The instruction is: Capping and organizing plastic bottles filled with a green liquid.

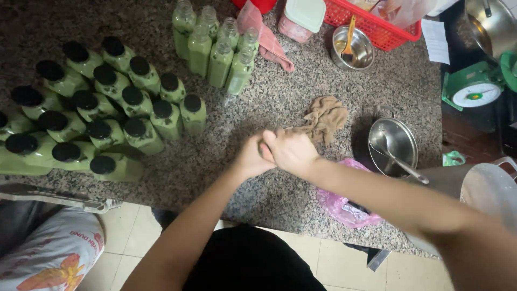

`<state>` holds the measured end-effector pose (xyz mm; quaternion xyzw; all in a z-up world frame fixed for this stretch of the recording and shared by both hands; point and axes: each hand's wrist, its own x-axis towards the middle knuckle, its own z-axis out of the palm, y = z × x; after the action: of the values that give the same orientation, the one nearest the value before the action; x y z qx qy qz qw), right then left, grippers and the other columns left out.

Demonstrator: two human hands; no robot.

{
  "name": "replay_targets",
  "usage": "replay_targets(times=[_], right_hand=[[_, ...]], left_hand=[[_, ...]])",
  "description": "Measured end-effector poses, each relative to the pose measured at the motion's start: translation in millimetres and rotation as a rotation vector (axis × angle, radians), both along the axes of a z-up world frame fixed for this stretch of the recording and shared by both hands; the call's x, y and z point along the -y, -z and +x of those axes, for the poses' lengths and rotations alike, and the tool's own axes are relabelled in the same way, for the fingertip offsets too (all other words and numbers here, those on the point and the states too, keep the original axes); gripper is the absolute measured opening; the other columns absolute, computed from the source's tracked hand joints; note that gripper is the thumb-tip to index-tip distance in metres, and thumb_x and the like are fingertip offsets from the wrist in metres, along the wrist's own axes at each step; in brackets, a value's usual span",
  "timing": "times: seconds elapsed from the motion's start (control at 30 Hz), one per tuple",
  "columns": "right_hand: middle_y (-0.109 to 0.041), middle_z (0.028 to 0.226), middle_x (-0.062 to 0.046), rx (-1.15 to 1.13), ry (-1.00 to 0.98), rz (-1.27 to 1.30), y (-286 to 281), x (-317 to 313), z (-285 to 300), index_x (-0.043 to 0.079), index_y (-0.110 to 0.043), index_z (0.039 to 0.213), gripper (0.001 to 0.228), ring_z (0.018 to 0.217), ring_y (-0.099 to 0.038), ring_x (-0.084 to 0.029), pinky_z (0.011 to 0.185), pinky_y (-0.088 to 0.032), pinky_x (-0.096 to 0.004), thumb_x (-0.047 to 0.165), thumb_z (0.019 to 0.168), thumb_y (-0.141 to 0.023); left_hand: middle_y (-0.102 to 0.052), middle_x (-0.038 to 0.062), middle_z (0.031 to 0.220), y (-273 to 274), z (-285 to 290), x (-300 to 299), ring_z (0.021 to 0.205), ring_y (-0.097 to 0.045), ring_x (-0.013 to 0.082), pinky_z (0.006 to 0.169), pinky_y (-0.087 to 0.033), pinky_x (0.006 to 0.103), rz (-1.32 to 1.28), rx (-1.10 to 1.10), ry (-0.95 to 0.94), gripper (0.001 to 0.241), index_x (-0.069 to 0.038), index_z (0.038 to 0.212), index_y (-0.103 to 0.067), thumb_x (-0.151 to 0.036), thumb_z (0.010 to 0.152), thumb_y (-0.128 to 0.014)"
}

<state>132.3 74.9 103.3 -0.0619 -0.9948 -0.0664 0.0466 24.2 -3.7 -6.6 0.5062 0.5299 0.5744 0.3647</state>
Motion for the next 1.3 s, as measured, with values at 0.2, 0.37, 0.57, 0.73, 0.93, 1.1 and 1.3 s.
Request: replay_targets(times=[0.2, 0.37, 0.57, 0.73, 0.93, 1.1, 1.3], right_hand=[[-0.066, 0.058, -0.009, 0.117, 0.604, 0.066, 15.0, 23.1, -12.8, 0.008, -0.058, 0.088, 0.038, 0.046, -0.065, -0.026, 0.041, -0.050, -0.041, 0.039, 0.106, -0.047], [-0.066, 0.057, -0.010, 0.027, 0.485, -0.080, -5.5, 18.4, -2.8, 0.009, -0.063, 0.096, 0.033, 0.044, -0.065, -0.028, 0.041, -0.052, -0.044, 0.040, 0.097, -0.050], [-0.065, 0.073, -0.011, -0.029, 0.099, 0.018, -48.0, 10.7, 25.5, 0.009, -0.056, 0.084, 0.033, 0.066, -0.068, -0.029, 0.065, -0.056, -0.043, 0.040, 0.093, -0.059], [-0.066, 0.078, -0.010, -0.167, -0.117, 0.038, -116.6, 16.9, 30.9, 0.009, -0.057, 0.088, 0.031, 0.066, -0.066, -0.029, 0.062, -0.054, -0.042, 0.040, 0.091, -0.060], [-0.064, 0.071, -0.010, -0.259, 0.162, -0.068, -151.1, 3.1, 42.0, 0.008, -0.060, 0.082, 0.030, 0.061, -0.065, -0.032, 0.059, -0.053, -0.045, 0.033, 0.097, -0.054], [-0.065, 0.068, -0.011, -0.431, 0.432, -0.323, -159.1, -2.2, 38.1, 0.007, -0.067, 0.082, 0.037, 0.058, -0.066, -0.029, 0.056, -0.053, -0.041, 0.026, 0.106, -0.045], [-0.064, 0.063, -0.007, -0.447, 0.639, -0.993, -161.5, -6.0, 38.4, 0.006, -0.065, 0.079, 0.047, 0.053, -0.062, -0.015, 0.050, -0.051, -0.032, 0.025, 0.106, -0.032]], left_hand=[[-0.068, 0.005, 0.105, 38.6, 29.4, -13.2, 0.098, -0.067, 0.0170, 0.087, -0.060, 0.0309, -0.018, -0.152, -0.156, 0.040, -0.007, 0.111, -0.061, -0.019, 0.082, -0.086], [-0.050, 0.023, 0.132, 15.2, 15.6, 10.9, 0.122, -0.052, 0.0309, 0.102, -0.049, 0.0436, 0.130, 0.404, -0.018, 0.075, 0.002, 0.140, -0.044, -0.016, 0.080, -0.086], [-0.044, 0.008, 0.136, 97.8, -14.2, 29.7, 0.122, -0.055, 0.0275, 0.097, -0.051, 0.0455, -0.506, 0.839, -0.084, 0.065, -0.011, 0.150, -0.032, -0.038, 0.095, -0.054], [-0.060, 0.014, 0.107, -23.9, -15.0, 45.4, 0.082, -0.063, 0.0289, 0.061, -0.049, 0.0375, -0.780, 1.181, 0.279, 0.067, -0.012, 0.133, -0.047, -0.064, 0.094, -0.032], [-0.055, 0.009, 0.084, -76.3, 6.2, 40.7, 0.053, -0.046, 0.0138, 0.040, -0.035, 0.0256, -0.357, 1.134, 0.142, 0.037, -0.010, 0.111, -0.047, -0.045, 0.107, -0.035], [-0.054, 0.006, 0.091, -124.2, 6.5, 42.4, 0.061, -0.048, 0.0097, 0.043, -0.038, 0.0245, -0.055, 0.981, -0.223, 0.029, -0.009, 0.110, -0.043, -0.038, 0.106, -0.042], [-0.055, 0.009, 0.112, -120.3, 2.9, 49.6, 0.084, -0.053, 0.0160, 0.067, -0.045, 0.0337, 0.269, 0.412, -0.488, 0.025, -0.009, 0.123, -0.045, -0.030, 0.110, -0.050]])
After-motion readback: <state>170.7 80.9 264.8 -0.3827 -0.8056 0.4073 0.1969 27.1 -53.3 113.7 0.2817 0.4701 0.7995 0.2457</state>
